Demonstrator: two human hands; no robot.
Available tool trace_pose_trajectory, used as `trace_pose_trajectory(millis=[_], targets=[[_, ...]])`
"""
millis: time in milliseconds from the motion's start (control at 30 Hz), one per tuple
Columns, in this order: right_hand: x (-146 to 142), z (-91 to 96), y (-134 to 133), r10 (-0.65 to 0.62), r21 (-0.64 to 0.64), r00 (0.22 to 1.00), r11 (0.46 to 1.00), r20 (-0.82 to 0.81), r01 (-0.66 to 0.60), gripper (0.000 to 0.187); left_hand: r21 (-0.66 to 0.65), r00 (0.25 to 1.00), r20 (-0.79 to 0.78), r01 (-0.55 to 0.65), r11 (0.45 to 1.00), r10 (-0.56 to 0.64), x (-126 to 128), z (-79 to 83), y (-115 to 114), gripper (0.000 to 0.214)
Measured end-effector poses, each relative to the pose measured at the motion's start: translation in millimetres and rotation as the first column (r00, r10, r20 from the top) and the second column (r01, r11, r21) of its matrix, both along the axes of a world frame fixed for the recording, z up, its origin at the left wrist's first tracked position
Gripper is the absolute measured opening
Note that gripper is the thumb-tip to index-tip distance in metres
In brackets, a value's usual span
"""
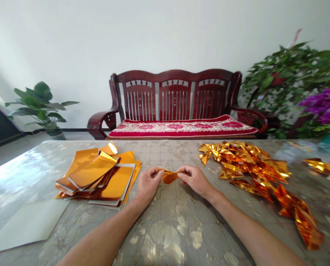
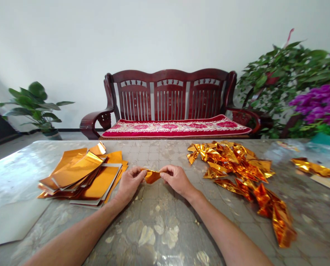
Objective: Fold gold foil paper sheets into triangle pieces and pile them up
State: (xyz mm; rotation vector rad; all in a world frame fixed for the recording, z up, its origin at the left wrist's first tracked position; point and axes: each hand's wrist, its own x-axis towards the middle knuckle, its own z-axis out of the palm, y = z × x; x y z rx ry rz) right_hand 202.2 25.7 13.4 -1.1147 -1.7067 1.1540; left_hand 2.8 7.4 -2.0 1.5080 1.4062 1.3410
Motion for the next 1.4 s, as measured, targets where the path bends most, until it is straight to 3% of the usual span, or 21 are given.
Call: trace_pose_trajectory(millis=[300,667,1000,1400], targets=[[2.7,-4.4,1.0,0.029,0.184,0.996,0.982,0.084,-0.044,0.018,-0.029,0.997,0.063,0.048,0.998,-0.046,2.5,3.7,-2.7,0.031],[1.8,6.9,-1.7,-0.005,0.229,0.995,0.973,0.096,-0.017,0.015,-0.094,0.983,0.135,0.139,0.986,-0.126,4.5,11.9,-7.5,0.037],[-0.1,4.0,-2.4,-0.003,0.129,0.999,0.992,0.054,-0.004,0.019,-0.078,0.979,0.198,0.069,0.995,-0.053,6.4,8.8,-4.6,0.034],[1.0,2.4,-1.3,-0.019,0.192,0.993,0.981,0.119,-0.004,0.022,-0.033,0.991,0.096,0.100,0.994,-0.096,3.0,11.1,-5.7,0.032]])
